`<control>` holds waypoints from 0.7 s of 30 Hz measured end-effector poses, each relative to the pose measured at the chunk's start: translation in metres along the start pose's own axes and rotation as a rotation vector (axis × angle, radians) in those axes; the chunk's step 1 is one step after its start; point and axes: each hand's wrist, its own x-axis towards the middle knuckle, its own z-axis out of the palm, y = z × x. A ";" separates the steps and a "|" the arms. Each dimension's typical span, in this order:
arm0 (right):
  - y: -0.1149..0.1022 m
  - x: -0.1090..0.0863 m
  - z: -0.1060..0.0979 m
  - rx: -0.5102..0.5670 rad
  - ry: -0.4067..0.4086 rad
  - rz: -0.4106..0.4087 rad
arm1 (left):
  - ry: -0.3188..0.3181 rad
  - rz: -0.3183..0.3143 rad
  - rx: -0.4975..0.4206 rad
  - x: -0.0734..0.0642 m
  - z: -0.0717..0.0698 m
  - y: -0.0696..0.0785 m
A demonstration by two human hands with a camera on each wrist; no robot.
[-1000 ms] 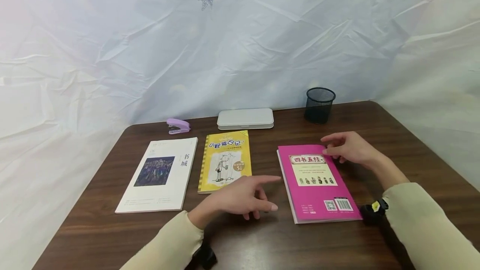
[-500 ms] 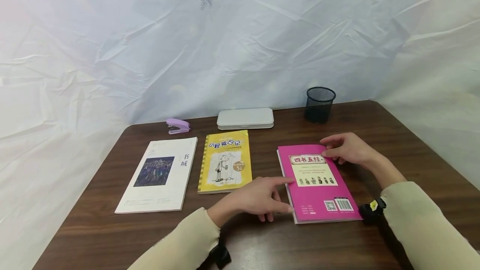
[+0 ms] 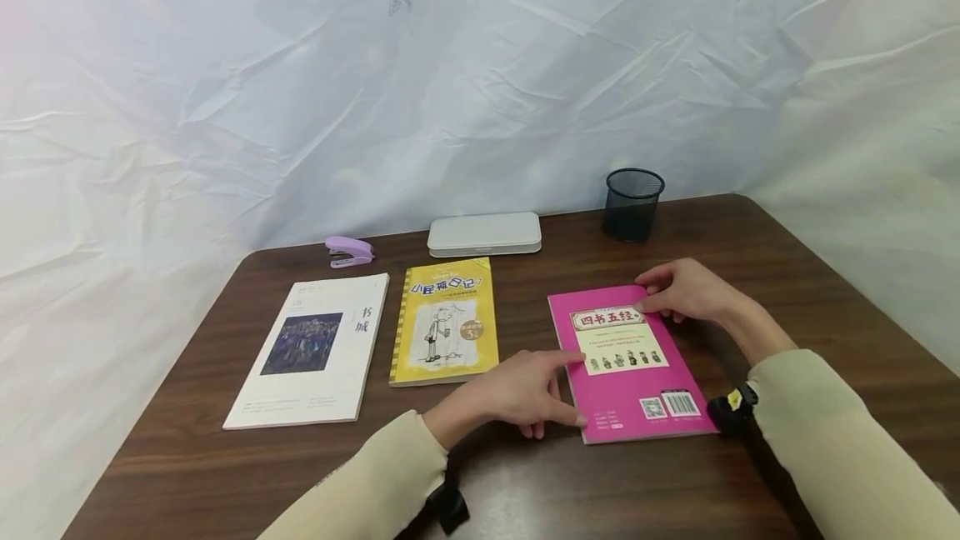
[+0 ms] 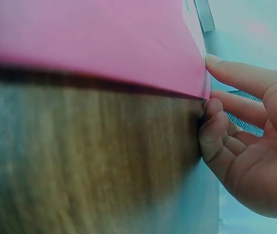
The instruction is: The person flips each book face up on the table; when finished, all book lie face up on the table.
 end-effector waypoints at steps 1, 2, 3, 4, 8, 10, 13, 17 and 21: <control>-0.001 0.001 0.000 -0.003 0.000 0.000 | 0.003 -0.003 0.007 0.000 0.000 0.000; -0.002 0.002 0.000 -0.005 -0.001 -0.003 | 0.007 -0.003 0.010 0.000 0.000 0.000; -0.003 0.002 0.000 -0.007 -0.002 -0.006 | 0.011 -0.004 0.013 0.000 0.000 0.000; -0.003 0.003 0.001 -0.007 -0.002 -0.007 | 0.014 -0.005 0.016 0.000 0.000 0.000; -0.004 0.005 0.001 -0.017 0.000 -0.015 | 0.024 -0.013 0.019 0.000 0.000 0.000; -0.004 0.005 0.002 -0.020 0.002 -0.017 | 0.026 -0.020 0.022 0.000 0.000 0.000; -0.005 0.004 0.002 -0.019 0.003 -0.017 | 0.025 -0.027 0.026 -0.001 -0.001 0.000; -0.006 0.001 0.003 -0.015 0.005 -0.014 | 0.013 -0.026 0.042 -0.001 -0.001 0.001; -0.007 -0.001 0.003 -0.015 0.005 -0.011 | 0.012 -0.020 0.066 0.000 0.000 0.001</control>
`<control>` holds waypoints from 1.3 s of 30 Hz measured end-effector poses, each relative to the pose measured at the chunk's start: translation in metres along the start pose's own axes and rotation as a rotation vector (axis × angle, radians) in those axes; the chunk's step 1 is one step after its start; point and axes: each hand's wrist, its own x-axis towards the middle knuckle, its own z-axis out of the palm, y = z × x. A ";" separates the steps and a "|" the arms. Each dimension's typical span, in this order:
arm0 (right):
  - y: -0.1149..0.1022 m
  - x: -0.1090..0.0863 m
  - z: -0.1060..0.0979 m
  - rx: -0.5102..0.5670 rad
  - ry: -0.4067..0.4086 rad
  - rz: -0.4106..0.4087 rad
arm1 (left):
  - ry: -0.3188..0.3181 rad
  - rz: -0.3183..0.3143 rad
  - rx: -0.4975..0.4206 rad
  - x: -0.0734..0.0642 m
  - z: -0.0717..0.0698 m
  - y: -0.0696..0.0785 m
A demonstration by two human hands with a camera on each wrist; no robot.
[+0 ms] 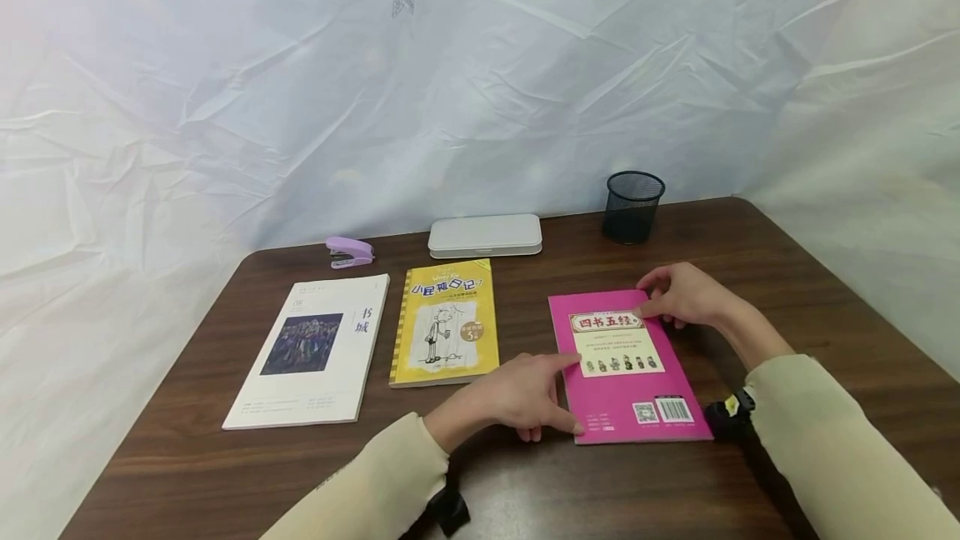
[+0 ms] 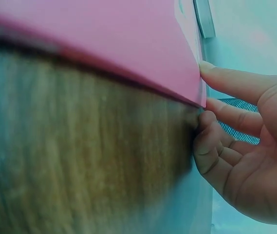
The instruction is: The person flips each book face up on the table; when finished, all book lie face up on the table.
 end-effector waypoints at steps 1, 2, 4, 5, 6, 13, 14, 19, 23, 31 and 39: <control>0.000 -0.001 0.000 0.000 -0.001 0.002 | 0.001 -0.001 0.006 0.000 0.000 0.000; -0.001 -0.001 0.000 0.000 -0.003 0.003 | 0.003 -0.003 0.013 0.000 0.000 0.000; -0.002 -0.002 0.000 -0.001 -0.004 0.008 | 0.006 -0.009 0.025 -0.001 0.001 0.001; -0.002 -0.002 0.000 -0.002 -0.005 0.010 | 0.007 -0.012 0.030 -0.001 0.001 0.001; -0.002 -0.003 0.000 -0.004 -0.004 0.012 | 0.010 -0.016 0.035 -0.002 0.001 0.001; -0.004 -0.004 0.001 -0.010 0.004 0.028 | 0.001 -0.042 0.054 0.000 0.003 0.000; -0.004 -0.005 0.001 -0.011 0.005 0.028 | -0.001 -0.041 0.058 0.000 0.003 0.000; -0.003 -0.006 0.001 -0.009 0.008 0.021 | 0.003 -0.039 0.100 -0.002 0.003 0.001; -0.002 -0.007 0.000 0.003 0.004 0.027 | 0.019 -0.044 0.114 -0.003 0.003 0.002; 0.003 -0.009 -0.002 0.053 -0.015 0.035 | 0.016 -0.041 0.072 -0.004 0.002 -0.001; 0.009 -0.012 -0.003 0.149 -0.032 0.026 | 0.007 -0.041 0.053 -0.003 0.001 -0.003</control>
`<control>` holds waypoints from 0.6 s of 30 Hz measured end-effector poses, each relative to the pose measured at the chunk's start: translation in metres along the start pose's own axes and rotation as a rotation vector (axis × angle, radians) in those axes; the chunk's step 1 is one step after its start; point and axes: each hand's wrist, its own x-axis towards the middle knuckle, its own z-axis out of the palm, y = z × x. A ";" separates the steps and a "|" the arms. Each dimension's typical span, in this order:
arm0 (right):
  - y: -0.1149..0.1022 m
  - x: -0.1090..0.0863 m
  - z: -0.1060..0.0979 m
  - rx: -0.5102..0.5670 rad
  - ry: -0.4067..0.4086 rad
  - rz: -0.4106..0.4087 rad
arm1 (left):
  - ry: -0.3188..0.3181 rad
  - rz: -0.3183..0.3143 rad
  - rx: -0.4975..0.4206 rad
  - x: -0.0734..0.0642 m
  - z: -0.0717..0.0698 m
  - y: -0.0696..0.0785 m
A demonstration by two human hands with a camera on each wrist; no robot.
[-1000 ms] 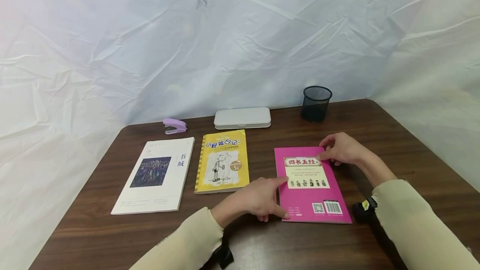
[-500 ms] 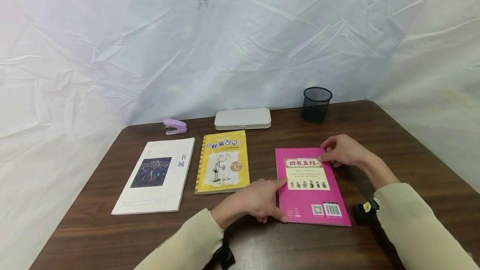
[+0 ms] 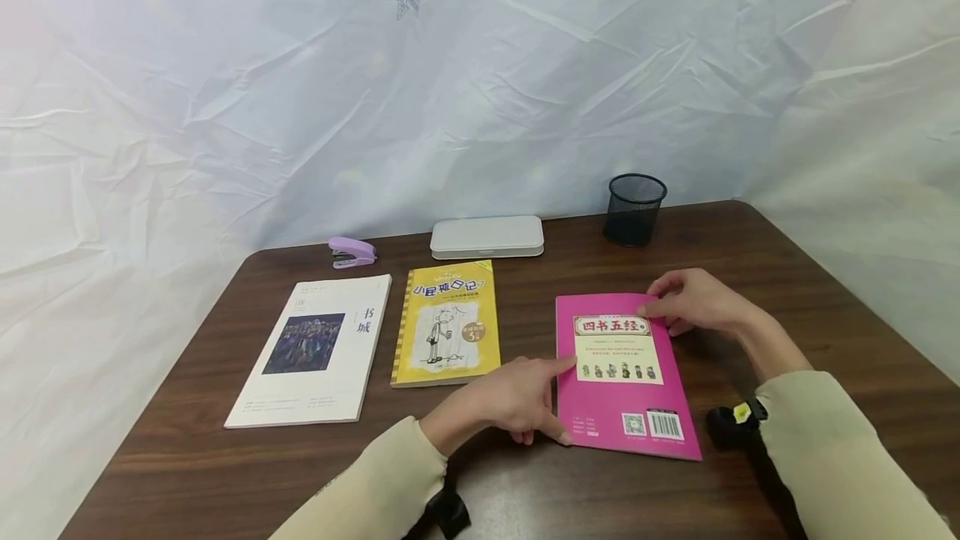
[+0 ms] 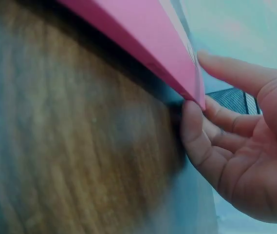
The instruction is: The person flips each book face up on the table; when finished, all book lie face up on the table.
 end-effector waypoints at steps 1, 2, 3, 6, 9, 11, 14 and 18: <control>0.002 0.000 0.000 0.023 -0.004 -0.001 | -0.003 0.000 -0.003 0.000 0.000 0.000; 0.004 0.001 -0.001 0.048 -0.008 -0.001 | -0.006 0.001 -0.004 0.000 -0.001 -0.001; 0.006 0.001 -0.001 0.074 -0.012 -0.008 | -0.008 0.002 -0.003 0.000 -0.001 -0.001; 0.015 -0.001 -0.003 0.170 -0.012 -0.018 | -0.017 0.005 -0.002 -0.001 -0.002 -0.001; 0.022 -0.003 -0.004 0.253 -0.008 -0.041 | -0.019 0.011 -0.001 -0.001 -0.002 -0.002; 0.026 -0.004 -0.004 0.293 -0.012 -0.060 | -0.018 0.010 -0.001 -0.001 -0.003 -0.002; 0.031 -0.003 -0.005 0.340 -0.015 -0.097 | -0.014 0.008 0.003 -0.002 -0.003 -0.003; 0.039 -0.005 -0.006 0.378 -0.010 -0.142 | -0.013 0.017 0.018 -0.002 -0.002 -0.003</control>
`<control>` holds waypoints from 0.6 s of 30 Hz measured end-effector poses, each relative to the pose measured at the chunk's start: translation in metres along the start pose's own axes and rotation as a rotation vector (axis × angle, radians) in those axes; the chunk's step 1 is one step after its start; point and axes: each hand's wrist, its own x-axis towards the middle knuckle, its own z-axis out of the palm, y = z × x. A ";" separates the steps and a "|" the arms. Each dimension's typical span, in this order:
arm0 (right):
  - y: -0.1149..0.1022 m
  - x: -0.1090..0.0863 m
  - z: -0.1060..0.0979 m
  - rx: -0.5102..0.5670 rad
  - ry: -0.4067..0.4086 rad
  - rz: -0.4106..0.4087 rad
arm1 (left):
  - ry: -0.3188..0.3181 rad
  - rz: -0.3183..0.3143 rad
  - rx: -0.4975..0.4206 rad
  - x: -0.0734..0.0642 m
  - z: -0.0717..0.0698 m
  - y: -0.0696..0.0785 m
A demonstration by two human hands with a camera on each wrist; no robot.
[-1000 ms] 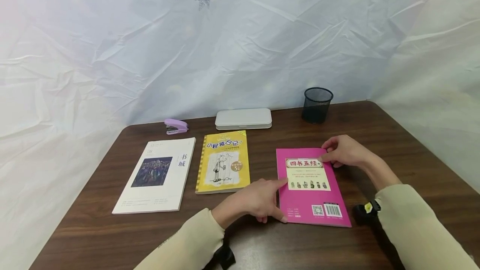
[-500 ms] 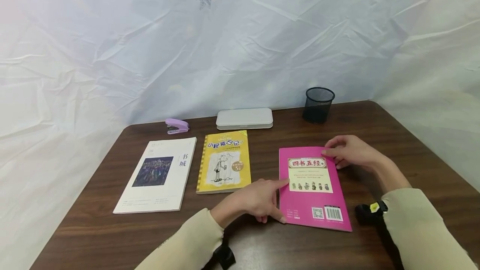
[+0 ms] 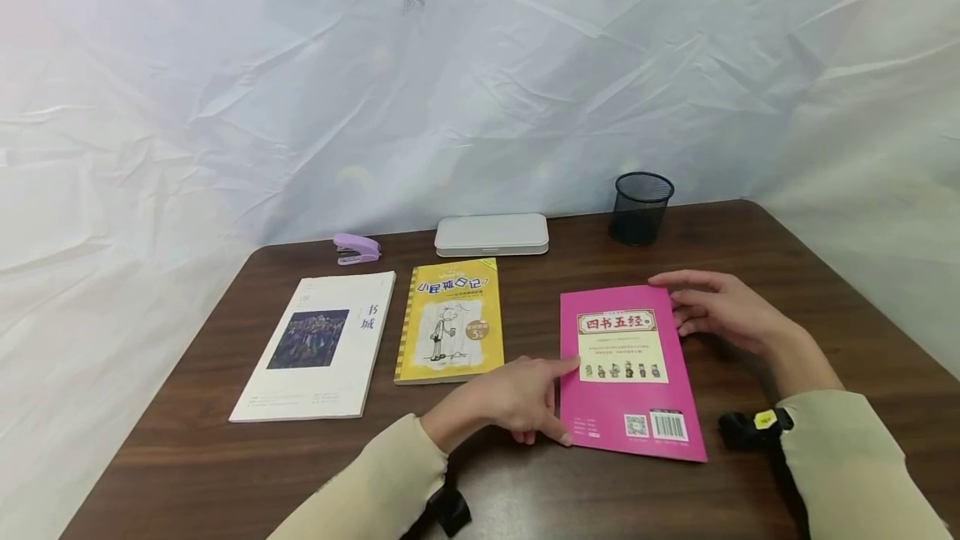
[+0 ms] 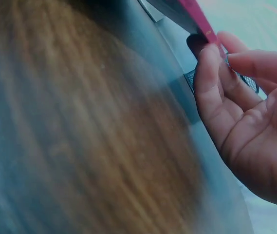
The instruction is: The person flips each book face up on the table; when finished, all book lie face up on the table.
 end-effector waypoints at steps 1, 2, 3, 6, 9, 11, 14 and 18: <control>0.001 -0.001 -0.001 0.002 -0.005 -0.011 | -0.001 0.003 0.001 0.000 0.000 0.000; 0.002 -0.001 -0.001 0.004 -0.012 -0.019 | -0.002 0.006 0.003 0.000 0.000 0.000; 0.003 -0.001 -0.002 0.005 -0.021 -0.027 | -0.002 0.008 0.004 0.000 0.000 0.000; 0.004 -0.001 -0.002 -0.005 -0.040 -0.043 | -0.007 0.013 0.002 -0.001 0.000 0.000; 0.003 -0.001 -0.002 -0.020 -0.037 -0.044 | -0.012 0.020 0.001 -0.001 -0.001 -0.001; 0.002 -0.001 -0.001 -0.038 -0.031 -0.042 | -0.015 0.023 0.001 -0.001 -0.001 -0.001; 0.001 -0.001 -0.001 -0.060 -0.024 -0.037 | -0.023 0.022 -0.003 -0.002 -0.002 -0.001; 0.000 -0.002 0.000 -0.081 -0.022 -0.039 | -0.031 0.019 -0.007 -0.002 -0.002 0.000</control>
